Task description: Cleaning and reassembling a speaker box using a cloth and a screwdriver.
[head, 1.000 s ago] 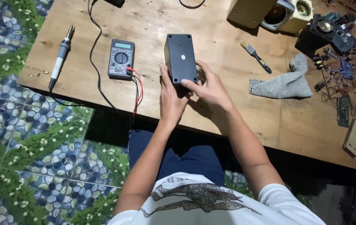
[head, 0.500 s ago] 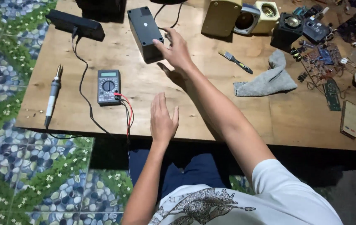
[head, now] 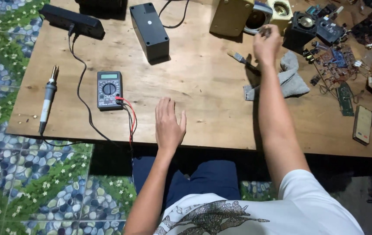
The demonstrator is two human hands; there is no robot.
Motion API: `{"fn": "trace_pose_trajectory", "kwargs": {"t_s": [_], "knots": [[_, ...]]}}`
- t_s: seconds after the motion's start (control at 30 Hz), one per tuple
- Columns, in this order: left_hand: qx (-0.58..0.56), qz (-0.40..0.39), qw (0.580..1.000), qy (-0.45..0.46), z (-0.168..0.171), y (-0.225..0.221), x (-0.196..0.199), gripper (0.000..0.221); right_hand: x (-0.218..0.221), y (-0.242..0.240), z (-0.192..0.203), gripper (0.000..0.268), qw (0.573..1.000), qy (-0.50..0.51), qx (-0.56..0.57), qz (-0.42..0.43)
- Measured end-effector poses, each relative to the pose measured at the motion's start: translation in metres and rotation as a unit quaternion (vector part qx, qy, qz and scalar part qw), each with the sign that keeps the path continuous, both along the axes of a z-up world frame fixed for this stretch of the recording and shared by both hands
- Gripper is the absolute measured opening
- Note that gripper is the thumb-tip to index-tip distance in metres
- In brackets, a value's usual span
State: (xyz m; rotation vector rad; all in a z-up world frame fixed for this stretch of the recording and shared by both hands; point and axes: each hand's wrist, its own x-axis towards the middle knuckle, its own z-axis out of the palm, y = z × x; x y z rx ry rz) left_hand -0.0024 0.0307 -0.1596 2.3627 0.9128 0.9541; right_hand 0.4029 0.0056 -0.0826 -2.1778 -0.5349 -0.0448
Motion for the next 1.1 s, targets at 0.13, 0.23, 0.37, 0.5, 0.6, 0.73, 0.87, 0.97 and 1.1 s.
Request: {"fn": "trace_pose_trajectory", "kwargs": {"t_s": [0.13, 0.23, 0.37, 0.5, 0.6, 0.73, 0.87, 0.97, 1.1], "knots": [[0.009, 0.003, 1.0, -0.017, -0.005, 0.002, 0.001, 0.043, 0.014, -0.021, -0.018, 0.03, 0.974, -0.187, -0.088, 0.092], [0.003, -0.002, 0.999, -0.037, 0.0, 0.002, 0.003, 0.043, -0.013, -0.03, -0.02, 0.026, 0.964, -0.09, -0.167, 0.186], [-0.009, 0.02, 0.999, -0.026, 0.005, 0.0, 0.004, 0.042, 0.005, -0.057, -0.062, 0.033, 0.907, -0.275, -0.203, 0.246], [-0.105, 0.044, 0.991, -0.064, 0.014, -0.001, 0.001, 0.066, -0.042, -0.101, -0.023, 0.053, 0.906, -0.301, -0.234, 0.187], [-0.155, 0.094, 0.98, -0.087, 0.026, 0.006, 0.004, 0.101, -0.087, -0.141, 0.028, 0.082, 0.945, -0.06, -0.31, 0.088], [-0.169, 0.094, 0.979, -0.062, 0.071, 0.038, 0.028, 0.135, -0.042, -0.201, -0.035, 0.075, 0.937, -0.108, -0.326, 0.061], [-0.156, 0.155, 0.976, -0.006, 0.079, 0.096, 0.085, 0.151, -0.014, -0.235, -0.069, 0.025, 0.926, -0.309, -0.198, 0.09], [-0.149, 0.189, 0.971, 0.015, 0.074, 0.131, 0.118, 0.155, -0.037, -0.235, -0.037, 0.016, 0.945, -0.305, -0.114, 0.042], [-0.154, 0.185, 0.968, 0.071, 0.065, 0.159, 0.137, 0.156, -0.068, -0.243, 0.008, 0.009, 0.958, -0.267, 0.104, -0.013]]}}
